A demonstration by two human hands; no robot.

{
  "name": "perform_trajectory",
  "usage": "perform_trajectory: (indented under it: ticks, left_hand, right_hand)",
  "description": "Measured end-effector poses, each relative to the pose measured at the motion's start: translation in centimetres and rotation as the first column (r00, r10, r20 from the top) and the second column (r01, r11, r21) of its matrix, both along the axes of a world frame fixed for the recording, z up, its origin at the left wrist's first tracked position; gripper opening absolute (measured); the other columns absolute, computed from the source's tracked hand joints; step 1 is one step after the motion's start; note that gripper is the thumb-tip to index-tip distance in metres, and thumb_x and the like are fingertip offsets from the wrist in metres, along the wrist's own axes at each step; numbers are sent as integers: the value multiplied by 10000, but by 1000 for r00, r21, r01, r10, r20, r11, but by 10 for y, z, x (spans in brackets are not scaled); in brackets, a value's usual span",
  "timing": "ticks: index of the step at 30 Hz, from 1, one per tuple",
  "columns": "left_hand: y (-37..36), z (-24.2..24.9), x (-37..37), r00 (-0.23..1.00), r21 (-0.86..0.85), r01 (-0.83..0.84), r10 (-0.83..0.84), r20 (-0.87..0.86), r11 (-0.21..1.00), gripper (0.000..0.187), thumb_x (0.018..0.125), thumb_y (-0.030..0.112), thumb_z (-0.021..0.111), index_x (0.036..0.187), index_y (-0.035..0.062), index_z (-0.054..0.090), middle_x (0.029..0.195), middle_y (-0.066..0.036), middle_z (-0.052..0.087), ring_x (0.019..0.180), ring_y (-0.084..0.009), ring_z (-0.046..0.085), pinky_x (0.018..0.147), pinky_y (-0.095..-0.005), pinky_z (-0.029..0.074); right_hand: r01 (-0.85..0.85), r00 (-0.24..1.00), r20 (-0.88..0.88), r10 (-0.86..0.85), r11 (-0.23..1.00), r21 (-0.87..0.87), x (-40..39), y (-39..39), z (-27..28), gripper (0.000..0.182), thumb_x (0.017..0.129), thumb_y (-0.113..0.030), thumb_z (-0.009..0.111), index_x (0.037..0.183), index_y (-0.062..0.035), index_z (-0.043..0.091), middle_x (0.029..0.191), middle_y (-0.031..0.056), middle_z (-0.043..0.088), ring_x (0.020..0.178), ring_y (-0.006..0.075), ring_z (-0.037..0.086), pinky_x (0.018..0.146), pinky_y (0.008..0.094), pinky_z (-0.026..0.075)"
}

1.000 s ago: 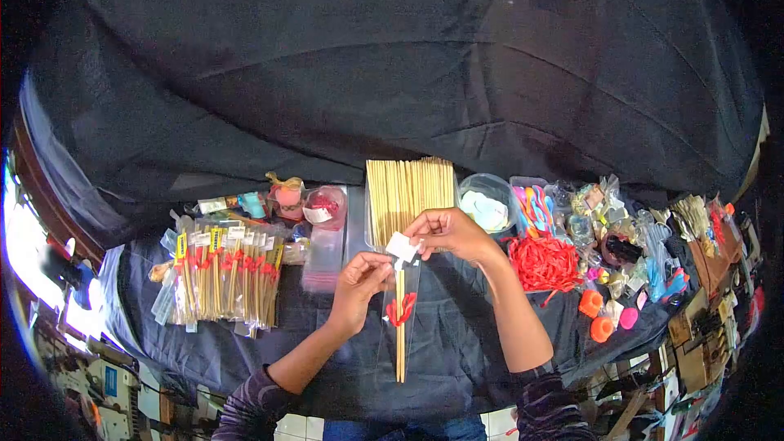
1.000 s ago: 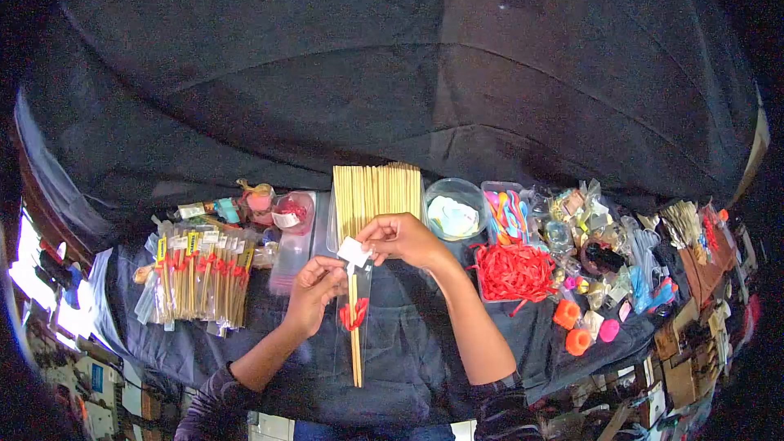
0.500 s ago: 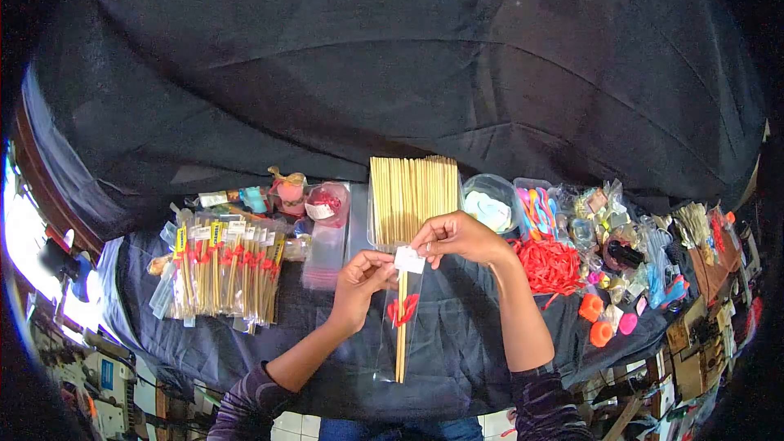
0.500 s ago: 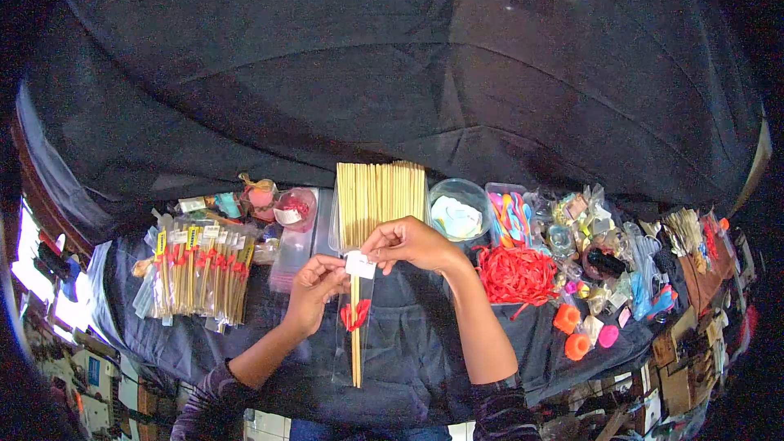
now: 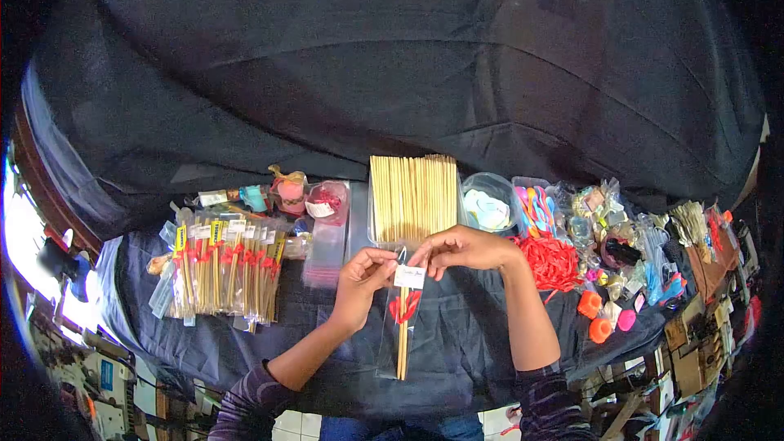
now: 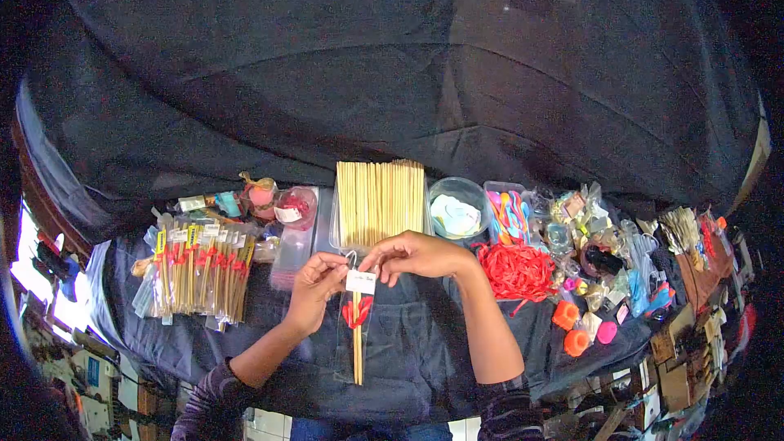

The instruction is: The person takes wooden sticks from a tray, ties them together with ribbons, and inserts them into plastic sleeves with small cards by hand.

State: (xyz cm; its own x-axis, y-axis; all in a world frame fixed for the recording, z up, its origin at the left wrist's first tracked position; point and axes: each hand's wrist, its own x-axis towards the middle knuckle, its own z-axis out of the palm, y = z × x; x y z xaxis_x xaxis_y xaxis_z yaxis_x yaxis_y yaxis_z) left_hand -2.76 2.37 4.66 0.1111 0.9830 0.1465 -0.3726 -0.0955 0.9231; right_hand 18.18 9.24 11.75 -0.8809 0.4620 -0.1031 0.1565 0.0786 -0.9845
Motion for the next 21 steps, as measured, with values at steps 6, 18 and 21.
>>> perform_trajectory:
  ticks: [6, 18, 21]
  left_hand:
    - [-3, 6, 2, 1000, 2, -1, 1, 0, 1000, 101, 860, 76, 551, 952, 39, 533, 862, -19, 573, 782, -80, 551, 677, -230, 464]
    - [-4, 6, 4, 999, -23, -7, 8, 46, 1000, 113, 851, 78, 567, 955, 43, 541, 847, -14, 574, 765, -78, 546, 656, -227, 457]
    - [-3, 4, 3, 999, -2, -1, 1, 45, 1000, 120, 848, 81, 572, 956, 38, 543, 854, -19, 576, 766, -78, 546, 655, -224, 457]
  right_hand:
    - [8, 1000, 27, -11, 996, 86, 0, -12, 10, 272, 830, -70, 577, 1093, 2, 567, 888, 49, 608, 783, 100, 569, 721, 239, 471]
    - [38, 999, 20, -42, 986, 163, -6, -11, 0, 183, 825, -147, 615, 970, -37, 634, 821, 16, 620, 714, 75, 547, 619, 229, 468]
    - [34, 999, 9, -36, 987, 160, -6, -10, -1, 190, 822, -147, 619, 975, -35, 632, 807, 20, 619, 701, 75, 550, 610, 228, 468]
